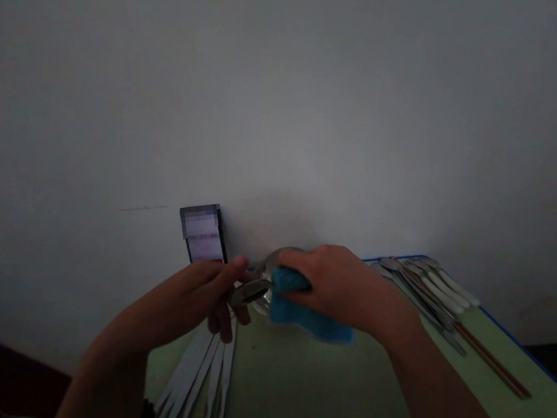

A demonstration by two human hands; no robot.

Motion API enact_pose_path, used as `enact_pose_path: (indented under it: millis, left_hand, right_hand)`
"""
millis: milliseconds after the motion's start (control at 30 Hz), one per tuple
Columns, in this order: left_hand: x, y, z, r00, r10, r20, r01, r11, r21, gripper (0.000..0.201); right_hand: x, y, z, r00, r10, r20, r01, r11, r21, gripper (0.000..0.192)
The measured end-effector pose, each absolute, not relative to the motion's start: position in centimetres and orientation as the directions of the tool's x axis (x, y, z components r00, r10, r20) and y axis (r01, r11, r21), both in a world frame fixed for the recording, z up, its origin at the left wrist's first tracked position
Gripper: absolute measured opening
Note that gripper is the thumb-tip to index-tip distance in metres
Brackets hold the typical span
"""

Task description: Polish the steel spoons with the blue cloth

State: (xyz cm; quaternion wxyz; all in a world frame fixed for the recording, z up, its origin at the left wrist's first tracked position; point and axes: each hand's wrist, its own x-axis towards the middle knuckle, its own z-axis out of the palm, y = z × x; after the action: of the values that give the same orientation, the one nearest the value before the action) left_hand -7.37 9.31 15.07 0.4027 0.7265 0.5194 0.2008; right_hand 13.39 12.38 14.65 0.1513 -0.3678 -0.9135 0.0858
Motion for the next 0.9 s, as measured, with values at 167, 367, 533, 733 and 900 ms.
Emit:
enact_pose_path:
  millis: [167, 367, 533, 733, 900]
  left_hand:
    - [-6.9, 9.7, 14.8, 0.379, 0.918, -0.12, 0.707, -0.203, 0.677, 0.058]
    - [-7.6, 9.6, 15.6, 0.34, 0.927, 0.156, 0.673, -0.356, 0.648, 0.034]
    - [-8.7, 9.7, 15.6, 0.263, 0.928, 0.263, 0.59, -0.37, 0.717, 0.031]
    - [-7.8, 9.7, 15.3, 0.302, 0.929, 0.216, 0.543, -0.354, 0.762, 0.026]
    - [-5.5, 9.4, 15.4, 0.424, 0.9, 0.099, 0.49, -0.32, 0.811, 0.021]
  right_hand:
    - [13.2, 12.3, 14.5, -0.687, 0.699, 0.2, 0.652, 0.714, -0.256, 0.019]
    - [14.2, 12.6, 15.1, -0.665, 0.715, 0.215, 0.595, 0.681, -0.426, 0.032]
    - [15.8, 13.1, 15.4, -0.673, 0.732, 0.107, 0.568, 0.604, -0.559, 0.03]
    - [16.3, 13.3, 15.2, -0.664, 0.735, 0.136, 0.564, 0.612, -0.554, 0.032]
    - [14.9, 12.7, 15.3, -0.743, 0.644, 0.181, 0.475, 0.699, -0.534, 0.025]
